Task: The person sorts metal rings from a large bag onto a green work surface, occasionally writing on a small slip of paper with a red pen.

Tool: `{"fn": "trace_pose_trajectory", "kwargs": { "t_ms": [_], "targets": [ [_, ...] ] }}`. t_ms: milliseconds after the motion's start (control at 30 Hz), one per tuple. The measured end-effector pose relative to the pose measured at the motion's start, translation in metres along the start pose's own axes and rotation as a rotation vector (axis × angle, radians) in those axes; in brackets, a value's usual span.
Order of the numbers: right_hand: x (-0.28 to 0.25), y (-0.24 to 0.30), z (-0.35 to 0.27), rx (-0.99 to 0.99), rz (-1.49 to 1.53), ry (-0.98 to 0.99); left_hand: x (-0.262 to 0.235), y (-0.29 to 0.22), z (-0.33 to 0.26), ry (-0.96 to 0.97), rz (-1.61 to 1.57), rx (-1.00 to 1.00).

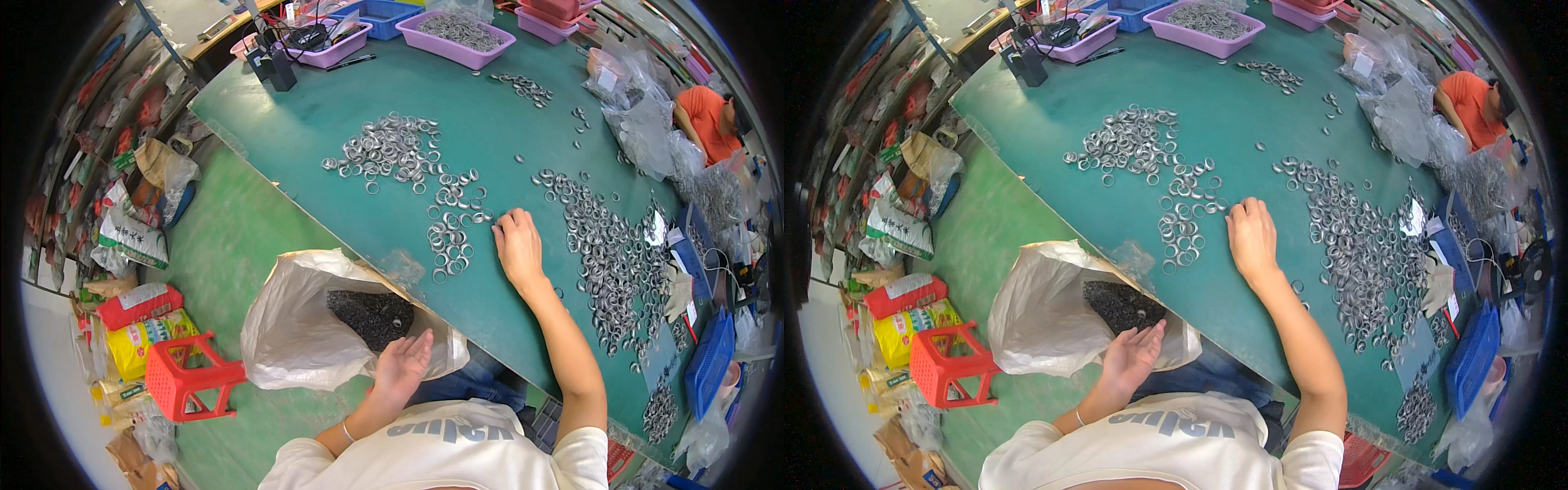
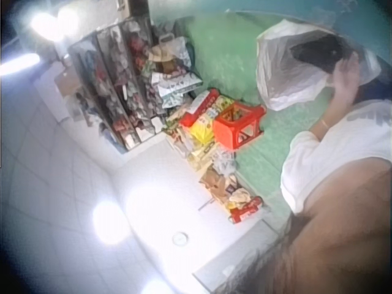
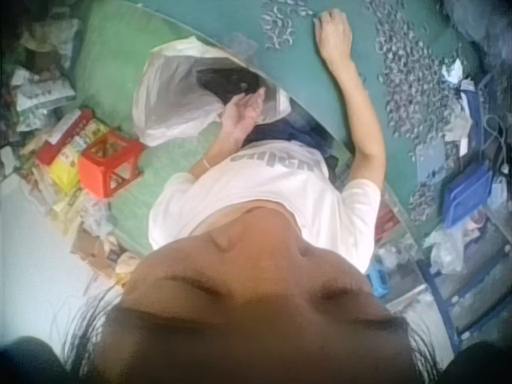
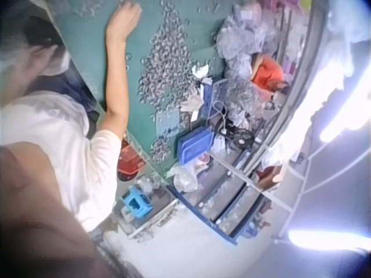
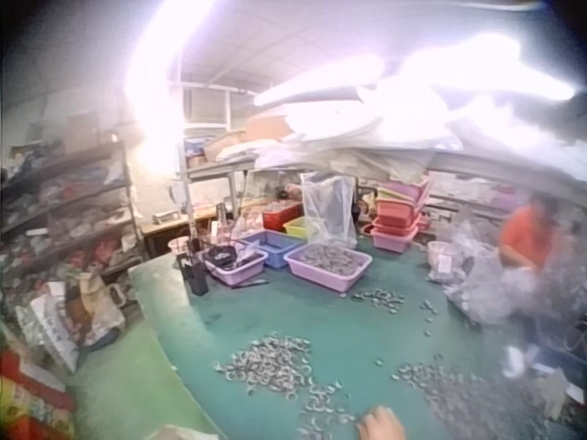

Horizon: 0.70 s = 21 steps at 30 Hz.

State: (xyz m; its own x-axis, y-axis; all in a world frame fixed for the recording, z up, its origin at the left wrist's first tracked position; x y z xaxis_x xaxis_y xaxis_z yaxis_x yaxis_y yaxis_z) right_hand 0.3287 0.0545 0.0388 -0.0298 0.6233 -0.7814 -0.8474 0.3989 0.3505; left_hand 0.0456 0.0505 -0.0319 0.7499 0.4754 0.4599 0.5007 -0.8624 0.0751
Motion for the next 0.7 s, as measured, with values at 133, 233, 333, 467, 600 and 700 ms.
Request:
{"fn": "trace_pose_trajectory", "kwargs": {
  "t_ms": [133,233,333,467,600,700],
  "targets": [
    [-0.002,0.012,0.006,0.019,0.186,-0.129,-0.001,-0.001,0.001,0.162,0.122,-0.007],
    [-0.001,0.014,0.020,-0.019,0.283,-0.218,0.007,0.000,-0.004,0.169,0.214,0.012],
    [0.016,0.009,0.021,-0.058,0.278,-0.106,0.011,0.002,-0.004,0.193,0.237,-0.010],
    [0.007,0.004,0.009,0.182,0.506,-0.041,0.006,0.001,-0.002,0.214,0.257,-0.006],
    [-0.017,0.043,-0.020,0.235,0.723,0.243,0.015,0.002,-0.009,0.223,0.317,0.026],
    [-0.035,0.085,-0.046,0.006,0.801,0.462,0.034,0.011,-0.016,0.231,0.264,-0.002]
  ]
}}
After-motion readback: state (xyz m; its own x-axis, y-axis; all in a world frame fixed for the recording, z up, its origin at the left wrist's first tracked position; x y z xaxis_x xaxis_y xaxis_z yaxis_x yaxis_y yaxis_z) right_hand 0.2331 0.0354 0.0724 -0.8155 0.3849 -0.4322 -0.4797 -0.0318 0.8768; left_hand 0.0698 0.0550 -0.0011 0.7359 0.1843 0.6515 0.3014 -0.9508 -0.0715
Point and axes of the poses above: each hand's wrist, its own z-axis towards the middle knuckle, its own x-axis out of the palm, y = z × x, the point moved 4 cm from there along z, towards the middle knuckle, and after that the axes turned 11 degrees about -y, right-handed, at the moved point
